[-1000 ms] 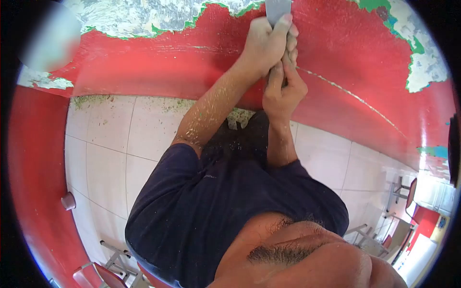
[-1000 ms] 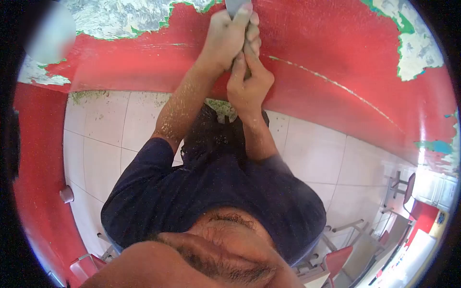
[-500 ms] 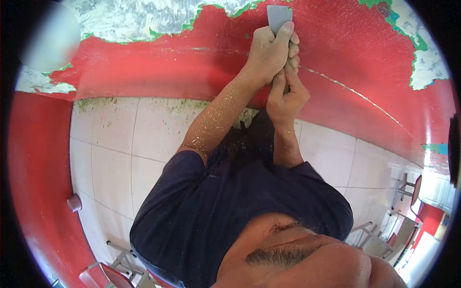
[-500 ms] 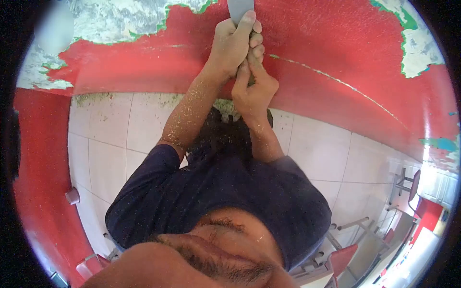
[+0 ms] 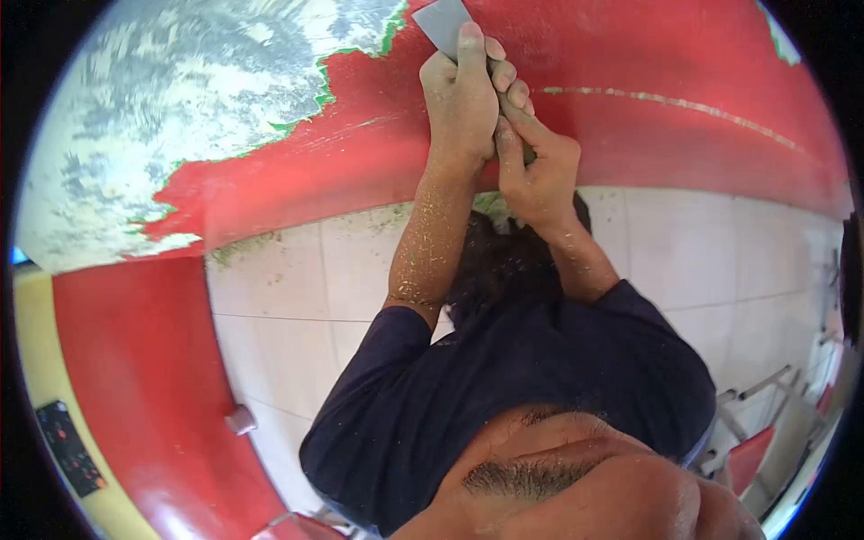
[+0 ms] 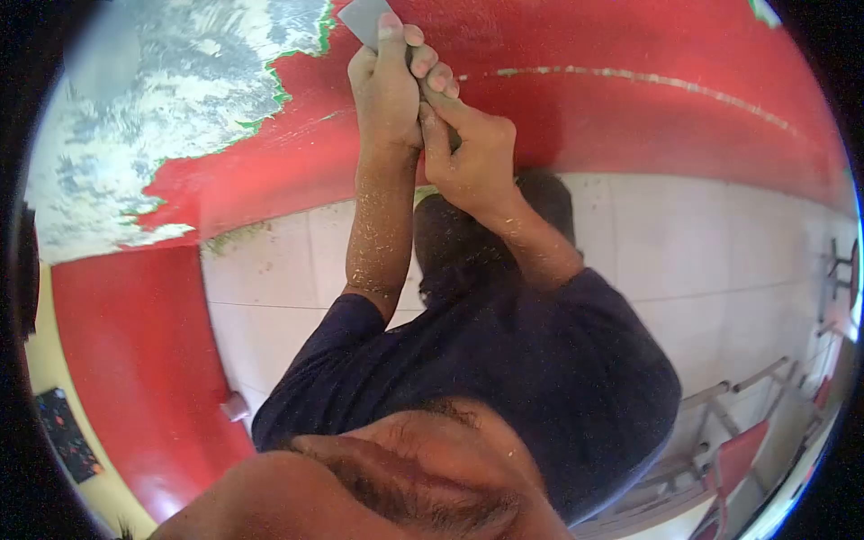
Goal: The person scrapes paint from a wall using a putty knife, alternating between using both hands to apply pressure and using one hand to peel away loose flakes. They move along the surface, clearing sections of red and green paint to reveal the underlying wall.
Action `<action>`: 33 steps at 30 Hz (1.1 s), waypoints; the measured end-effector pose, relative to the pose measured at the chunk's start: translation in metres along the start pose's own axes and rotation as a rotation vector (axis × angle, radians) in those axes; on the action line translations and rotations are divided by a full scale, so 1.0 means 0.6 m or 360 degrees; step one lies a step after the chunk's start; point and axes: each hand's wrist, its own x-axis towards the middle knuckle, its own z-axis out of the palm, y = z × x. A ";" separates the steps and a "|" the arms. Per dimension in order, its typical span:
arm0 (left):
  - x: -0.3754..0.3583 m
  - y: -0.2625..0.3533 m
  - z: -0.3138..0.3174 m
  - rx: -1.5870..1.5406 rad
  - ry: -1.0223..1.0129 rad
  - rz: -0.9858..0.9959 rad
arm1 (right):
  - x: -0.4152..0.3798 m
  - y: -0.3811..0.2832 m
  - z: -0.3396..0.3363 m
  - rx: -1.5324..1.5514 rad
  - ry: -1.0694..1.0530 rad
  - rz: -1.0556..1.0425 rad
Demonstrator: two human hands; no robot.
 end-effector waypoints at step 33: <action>-0.020 -0.100 -0.064 0.0246 0.0211 -0.0067 | -0.082 0.107 0.025 -0.0086 0.0057 -0.0032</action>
